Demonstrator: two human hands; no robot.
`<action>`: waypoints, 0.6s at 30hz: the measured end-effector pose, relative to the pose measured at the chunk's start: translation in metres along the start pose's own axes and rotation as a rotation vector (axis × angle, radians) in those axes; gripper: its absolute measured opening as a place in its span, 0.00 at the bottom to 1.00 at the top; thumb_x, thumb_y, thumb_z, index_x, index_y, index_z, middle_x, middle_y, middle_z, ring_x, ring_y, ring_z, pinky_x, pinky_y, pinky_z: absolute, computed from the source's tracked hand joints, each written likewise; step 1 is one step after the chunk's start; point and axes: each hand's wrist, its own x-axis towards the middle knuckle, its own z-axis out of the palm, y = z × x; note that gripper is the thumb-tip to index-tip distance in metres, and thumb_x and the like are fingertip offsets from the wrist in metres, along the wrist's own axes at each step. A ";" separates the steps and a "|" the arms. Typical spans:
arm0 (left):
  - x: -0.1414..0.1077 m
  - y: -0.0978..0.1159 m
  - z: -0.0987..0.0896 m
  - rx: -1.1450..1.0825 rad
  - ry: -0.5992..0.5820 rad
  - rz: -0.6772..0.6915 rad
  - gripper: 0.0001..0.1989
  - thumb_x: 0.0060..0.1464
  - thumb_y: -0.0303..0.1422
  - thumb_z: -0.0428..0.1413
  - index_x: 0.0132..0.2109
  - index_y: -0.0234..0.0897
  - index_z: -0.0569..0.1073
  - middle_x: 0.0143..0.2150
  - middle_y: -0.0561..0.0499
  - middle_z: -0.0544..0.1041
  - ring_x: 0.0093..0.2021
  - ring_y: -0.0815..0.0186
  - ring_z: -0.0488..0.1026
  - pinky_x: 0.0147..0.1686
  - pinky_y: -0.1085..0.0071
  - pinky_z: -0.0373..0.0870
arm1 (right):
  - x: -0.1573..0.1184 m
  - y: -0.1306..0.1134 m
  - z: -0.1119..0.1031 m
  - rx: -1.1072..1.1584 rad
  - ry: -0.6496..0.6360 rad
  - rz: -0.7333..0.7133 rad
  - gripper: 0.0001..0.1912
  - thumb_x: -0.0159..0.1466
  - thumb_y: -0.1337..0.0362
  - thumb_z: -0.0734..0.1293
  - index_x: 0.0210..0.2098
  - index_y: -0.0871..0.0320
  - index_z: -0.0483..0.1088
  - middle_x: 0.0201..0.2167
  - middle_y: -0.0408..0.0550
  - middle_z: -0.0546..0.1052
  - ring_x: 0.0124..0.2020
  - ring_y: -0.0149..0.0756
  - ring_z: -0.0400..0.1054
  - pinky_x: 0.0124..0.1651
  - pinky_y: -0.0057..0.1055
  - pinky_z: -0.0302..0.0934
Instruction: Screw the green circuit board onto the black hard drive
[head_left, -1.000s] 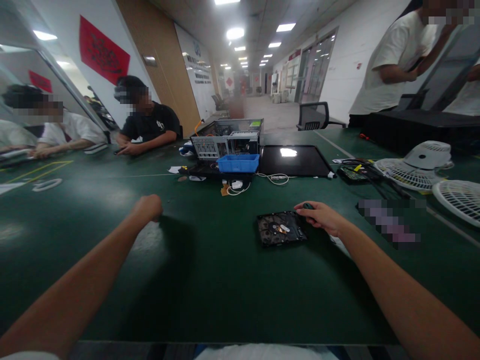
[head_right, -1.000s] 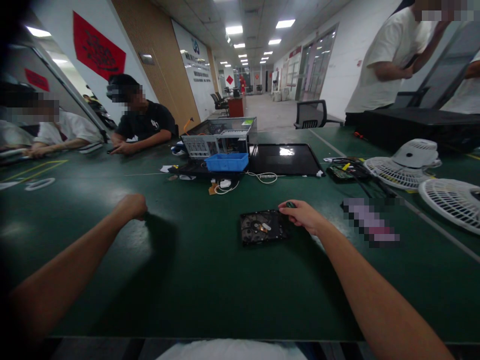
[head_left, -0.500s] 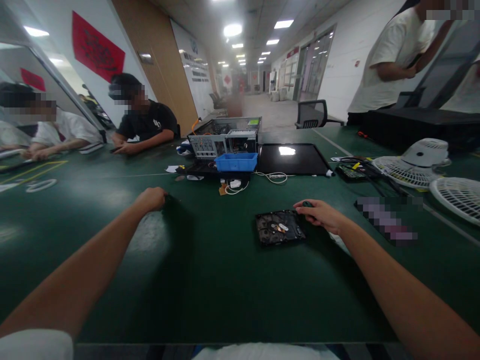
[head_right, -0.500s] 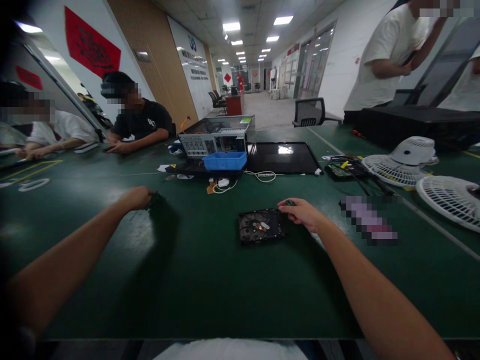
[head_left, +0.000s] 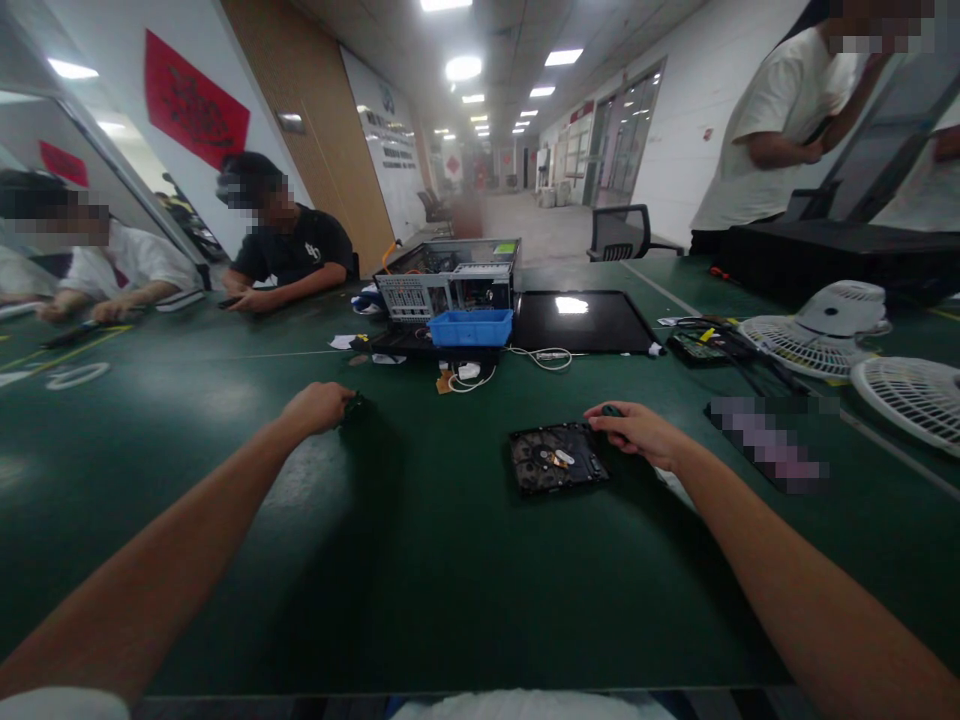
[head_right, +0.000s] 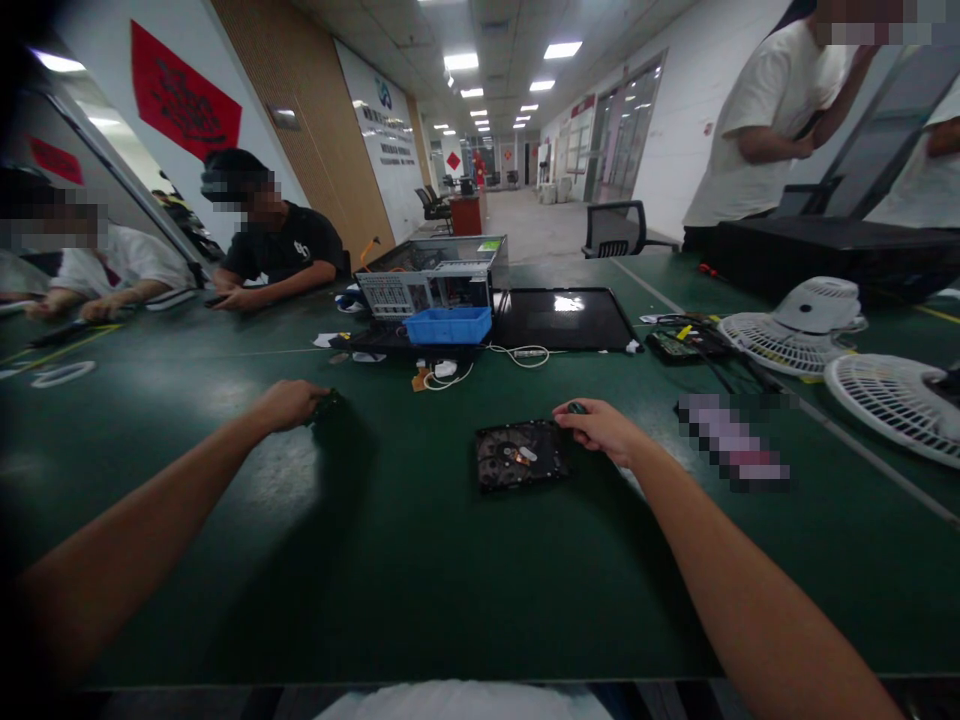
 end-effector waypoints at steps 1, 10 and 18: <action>0.000 0.006 0.000 0.029 -0.009 0.008 0.17 0.61 0.29 0.54 0.55 0.37 0.80 0.47 0.44 0.83 0.45 0.60 0.77 0.48 0.72 0.66 | 0.000 0.000 0.000 -0.004 0.002 -0.001 0.21 0.55 0.57 0.76 0.46 0.58 0.75 0.28 0.42 0.69 0.23 0.23 0.56 0.18 0.21 0.43; 0.000 0.057 -0.003 0.145 -0.059 0.118 0.21 0.63 0.29 0.49 0.58 0.42 0.79 0.51 0.43 0.82 0.51 0.54 0.79 0.53 0.67 0.70 | 0.001 0.001 0.000 0.010 -0.006 -0.006 0.20 0.55 0.58 0.76 0.45 0.59 0.74 0.30 0.42 0.70 0.23 0.23 0.56 0.18 0.21 0.42; -0.002 0.100 -0.001 0.122 -0.057 0.185 0.21 0.64 0.29 0.50 0.60 0.41 0.78 0.52 0.42 0.82 0.52 0.53 0.79 0.55 0.64 0.70 | 0.000 0.002 0.000 0.009 0.002 -0.003 0.21 0.55 0.57 0.76 0.45 0.59 0.75 0.26 0.40 0.67 0.22 0.24 0.56 0.19 0.22 0.42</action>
